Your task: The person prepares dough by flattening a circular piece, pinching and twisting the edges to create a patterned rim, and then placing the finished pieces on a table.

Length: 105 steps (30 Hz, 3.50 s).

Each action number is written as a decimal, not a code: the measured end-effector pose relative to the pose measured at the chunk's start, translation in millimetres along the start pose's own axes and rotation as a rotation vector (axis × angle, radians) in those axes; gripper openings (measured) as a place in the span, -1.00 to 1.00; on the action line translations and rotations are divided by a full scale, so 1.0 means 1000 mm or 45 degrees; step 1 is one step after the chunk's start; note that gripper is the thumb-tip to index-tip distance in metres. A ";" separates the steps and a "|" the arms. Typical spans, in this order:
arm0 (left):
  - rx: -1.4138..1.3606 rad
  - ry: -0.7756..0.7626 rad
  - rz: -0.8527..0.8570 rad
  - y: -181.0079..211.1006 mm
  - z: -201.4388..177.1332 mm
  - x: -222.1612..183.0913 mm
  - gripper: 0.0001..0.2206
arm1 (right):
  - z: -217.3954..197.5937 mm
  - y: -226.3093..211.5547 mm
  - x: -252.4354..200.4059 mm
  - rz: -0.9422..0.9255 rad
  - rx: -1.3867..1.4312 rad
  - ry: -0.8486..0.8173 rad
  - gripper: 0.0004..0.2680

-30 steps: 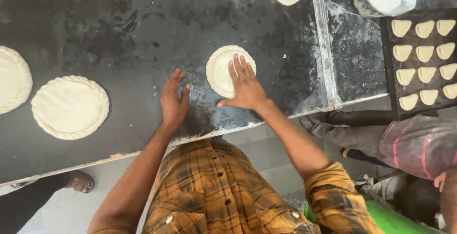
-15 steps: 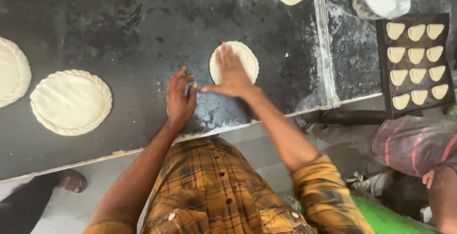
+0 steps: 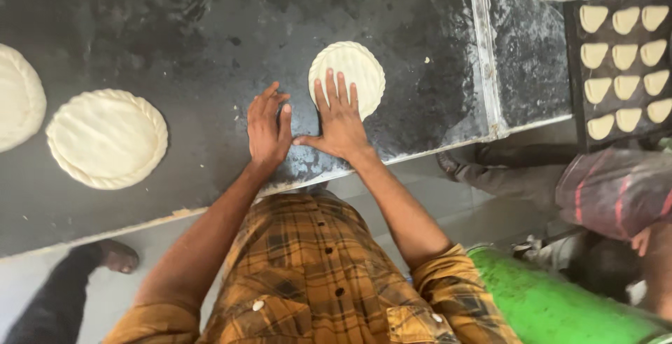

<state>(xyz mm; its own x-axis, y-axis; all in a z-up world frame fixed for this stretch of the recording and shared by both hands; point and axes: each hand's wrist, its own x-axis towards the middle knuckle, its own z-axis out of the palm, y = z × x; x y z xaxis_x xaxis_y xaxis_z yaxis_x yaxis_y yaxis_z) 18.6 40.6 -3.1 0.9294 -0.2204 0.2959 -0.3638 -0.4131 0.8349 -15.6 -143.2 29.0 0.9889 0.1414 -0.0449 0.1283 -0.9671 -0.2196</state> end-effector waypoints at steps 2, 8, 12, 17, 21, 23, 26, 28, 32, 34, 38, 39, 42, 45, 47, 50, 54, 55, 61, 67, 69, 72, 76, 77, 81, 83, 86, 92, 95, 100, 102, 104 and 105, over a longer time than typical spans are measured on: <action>0.033 -0.029 0.015 0.000 -0.002 0.000 -0.74 | -0.005 0.002 -0.002 0.016 0.044 -0.012 0.03; 0.049 -0.055 0.024 0.000 0.000 -0.002 -0.73 | -0.012 0.012 -0.026 0.114 0.100 0.017 0.05; 0.057 -0.054 0.029 0.002 -0.001 -0.001 -0.71 | -0.009 0.016 -0.023 0.148 0.103 -0.036 0.02; 0.089 -0.054 0.019 0.003 0.001 -0.002 -0.70 | -0.010 0.046 -0.022 0.147 0.070 0.051 0.01; 0.125 -0.057 0.047 0.003 0.000 -0.001 -0.70 | -0.007 0.056 -0.019 0.254 0.136 -0.060 -0.01; 0.118 -0.039 0.029 0.002 0.002 0.001 -0.70 | -0.006 0.069 -0.004 0.224 0.122 -0.054 -0.04; 0.120 -0.039 0.039 0.005 0.002 -0.005 -0.70 | -0.001 0.084 0.005 0.127 0.032 0.038 -0.08; 0.134 -0.033 0.046 0.005 0.001 -0.001 -0.70 | -0.004 0.088 0.002 0.102 0.009 -0.022 -0.06; 0.141 -0.049 0.040 0.003 0.001 -0.001 -0.71 | -0.007 0.088 0.028 0.100 0.082 -0.074 -0.08; 0.139 -0.040 0.036 0.004 0.002 -0.004 -0.70 | 0.001 0.069 0.044 0.019 -0.007 -0.020 -0.09; 0.152 -0.015 0.056 0.004 0.001 0.004 -0.69 | -0.023 0.055 0.046 0.070 0.005 -0.183 -0.09; 0.154 -0.034 0.059 0.004 0.001 -0.003 -0.69 | -0.028 0.054 0.044 0.026 -0.009 -0.173 -0.12; 0.173 -0.059 0.044 0.001 0.002 -0.004 -0.71 | -0.027 0.029 0.040 0.017 -0.128 -0.189 -0.06; 0.079 -0.016 -0.054 -0.003 0.007 -0.002 -0.74 | -0.018 0.035 0.045 -0.096 0.039 -0.172 -0.17; 0.132 -0.003 -0.078 -0.005 0.015 0.004 -0.74 | -0.016 0.066 0.044 -0.142 0.234 -0.063 -0.30; 0.089 -0.051 -0.053 -0.005 0.033 0.032 -0.61 | -0.020 0.138 0.036 -0.023 0.429 0.325 -0.43; 0.156 -0.144 -0.026 0.004 0.075 0.080 -0.43 | 0.008 0.186 0.047 0.344 0.736 0.400 -0.58; 0.181 -0.140 -0.050 0.008 0.087 0.089 -0.42 | 0.012 0.186 0.049 0.316 0.773 0.412 -0.57; 0.201 -0.403 -0.423 0.003 0.109 0.125 -0.51 | 0.006 0.163 0.071 0.544 0.956 0.152 -0.57; 0.021 -0.396 -0.198 0.019 0.091 0.113 -0.57 | -0.004 0.192 0.077 0.183 1.392 -0.161 -0.68; -0.058 -0.410 -0.260 0.038 0.075 0.111 -0.52 | -0.013 0.188 0.071 0.088 1.591 -0.272 -0.60; -0.117 -0.454 -0.238 0.068 0.051 0.104 -0.44 | -0.045 0.173 0.064 0.072 1.504 -0.256 -0.52; -0.393 -0.447 -0.092 0.087 0.018 0.075 -0.51 | -0.119 0.139 0.035 -0.093 1.205 -0.284 -0.49; -0.537 -0.421 -0.084 0.088 0.008 0.066 -0.53 | -0.137 0.126 0.026 -0.151 1.221 -0.263 -0.49; -0.991 -0.318 0.107 0.090 -0.016 0.033 -0.35 | -0.196 0.070 0.011 -0.273 1.277 -0.285 -0.49; -1.102 -0.393 -0.186 0.094 -0.018 0.017 -0.46 | -0.212 0.044 0.013 -0.260 1.348 -0.265 -0.51; -0.922 -0.230 -0.281 0.083 -0.052 -0.007 -0.65 | -0.216 0.014 0.019 -0.196 1.519 -0.335 -0.51; -1.022 0.256 -0.382 0.066 -0.155 -0.047 -0.69 | -0.120 -0.077 0.068 -0.413 2.445 -0.855 -0.35; -0.643 0.434 -0.824 0.031 -0.228 -0.070 -0.59 | -0.023 -0.168 0.069 -0.105 2.302 -0.902 -0.41; -0.785 0.715 -0.917 -0.060 -0.332 -0.115 -0.51 | 0.052 -0.298 0.137 -0.003 1.977 -1.042 -0.53; -0.857 0.901 -0.940 -0.106 -0.364 -0.125 -0.53 | 0.071 -0.350 0.172 -0.140 1.862 -1.131 -0.56; -0.914 1.056 -0.865 -0.153 -0.385 -0.135 -0.59 | 0.096 -0.405 0.208 -0.151 1.743 -1.132 -0.54; -0.931 1.112 -0.783 -0.174 -0.394 -0.140 -0.64 | 0.107 -0.427 0.224 -0.221 1.702 -1.156 -0.53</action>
<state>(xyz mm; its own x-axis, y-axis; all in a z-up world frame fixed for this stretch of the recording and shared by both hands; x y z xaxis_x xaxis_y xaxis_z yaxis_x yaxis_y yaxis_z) -23.6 491.4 -7.4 0.7644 0.5929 -0.2532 -0.0041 0.3973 0.9177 143.2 323.8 8.7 0.5411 0.7632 -0.3532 -0.4041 -0.1323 -0.9051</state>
